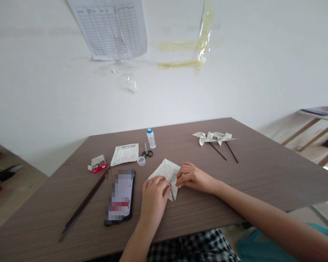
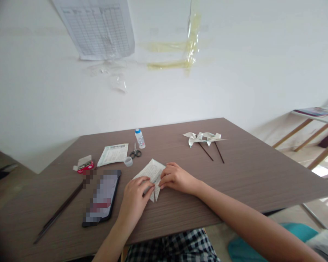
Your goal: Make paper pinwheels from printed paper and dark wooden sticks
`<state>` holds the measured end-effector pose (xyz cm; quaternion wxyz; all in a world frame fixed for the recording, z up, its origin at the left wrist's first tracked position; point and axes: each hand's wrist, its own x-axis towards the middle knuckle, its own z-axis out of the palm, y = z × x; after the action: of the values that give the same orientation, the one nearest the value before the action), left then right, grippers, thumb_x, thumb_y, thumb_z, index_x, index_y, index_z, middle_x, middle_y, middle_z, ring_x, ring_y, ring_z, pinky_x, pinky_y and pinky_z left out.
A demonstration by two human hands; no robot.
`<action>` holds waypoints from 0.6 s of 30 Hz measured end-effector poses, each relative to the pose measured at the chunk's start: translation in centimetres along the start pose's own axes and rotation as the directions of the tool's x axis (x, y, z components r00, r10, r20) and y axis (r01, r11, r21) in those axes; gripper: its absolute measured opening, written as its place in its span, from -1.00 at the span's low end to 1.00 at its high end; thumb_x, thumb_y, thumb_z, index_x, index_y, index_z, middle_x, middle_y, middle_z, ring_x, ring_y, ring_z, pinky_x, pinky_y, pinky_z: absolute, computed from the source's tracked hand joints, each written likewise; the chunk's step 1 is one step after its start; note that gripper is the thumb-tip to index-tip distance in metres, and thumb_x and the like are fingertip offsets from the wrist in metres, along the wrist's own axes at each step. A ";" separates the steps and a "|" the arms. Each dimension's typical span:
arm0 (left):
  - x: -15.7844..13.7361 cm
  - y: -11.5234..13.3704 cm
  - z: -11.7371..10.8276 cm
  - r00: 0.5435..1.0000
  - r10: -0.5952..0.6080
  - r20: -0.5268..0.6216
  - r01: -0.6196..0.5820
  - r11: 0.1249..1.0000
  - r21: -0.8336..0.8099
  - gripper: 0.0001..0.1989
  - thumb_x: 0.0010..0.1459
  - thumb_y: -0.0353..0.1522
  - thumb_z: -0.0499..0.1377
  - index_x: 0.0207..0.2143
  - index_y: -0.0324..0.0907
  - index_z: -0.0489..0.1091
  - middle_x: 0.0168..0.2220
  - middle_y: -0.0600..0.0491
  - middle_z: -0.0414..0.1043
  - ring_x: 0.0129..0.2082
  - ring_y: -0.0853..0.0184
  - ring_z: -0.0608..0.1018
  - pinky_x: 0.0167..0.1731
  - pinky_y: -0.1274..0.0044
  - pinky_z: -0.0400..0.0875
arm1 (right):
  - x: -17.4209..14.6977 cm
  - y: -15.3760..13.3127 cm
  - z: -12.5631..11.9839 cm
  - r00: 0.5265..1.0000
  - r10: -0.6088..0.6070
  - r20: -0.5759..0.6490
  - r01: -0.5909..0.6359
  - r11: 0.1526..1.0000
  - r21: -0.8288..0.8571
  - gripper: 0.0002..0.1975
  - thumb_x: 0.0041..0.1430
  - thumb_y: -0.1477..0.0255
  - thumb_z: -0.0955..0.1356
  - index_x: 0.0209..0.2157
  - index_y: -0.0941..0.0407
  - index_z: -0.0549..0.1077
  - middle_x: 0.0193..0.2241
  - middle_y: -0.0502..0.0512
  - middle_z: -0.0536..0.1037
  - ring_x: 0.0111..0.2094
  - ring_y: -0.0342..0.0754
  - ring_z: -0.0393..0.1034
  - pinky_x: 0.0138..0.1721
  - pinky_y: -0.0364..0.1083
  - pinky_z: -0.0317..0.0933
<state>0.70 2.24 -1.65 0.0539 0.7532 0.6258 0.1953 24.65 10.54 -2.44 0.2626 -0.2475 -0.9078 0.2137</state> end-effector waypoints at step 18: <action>-0.5 -0.5 -0.1 0.995 -0.095 -0.022 0.095 0.995 0.002 -0.68 0.42 -0.47 0.40 0.12 0.02 0.80 0.29 -0.07 0.76 0.35 -0.12 0.70 0.47 -0.17 0.47 | -0.2 1.0 0.4 0.953 0.222 -0.205 -0.200 0.972 0.123 -0.90 0.49 0.47 0.50 -0.09 0.04 0.74 -0.14 0.15 0.82 -0.03 0.16 0.74 0.18 0.16 0.58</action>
<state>0.14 1.85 -1.81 0.0552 0.7206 0.6617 0.1998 24.86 11.10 -3.34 0.3481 -0.3513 -0.8301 0.2575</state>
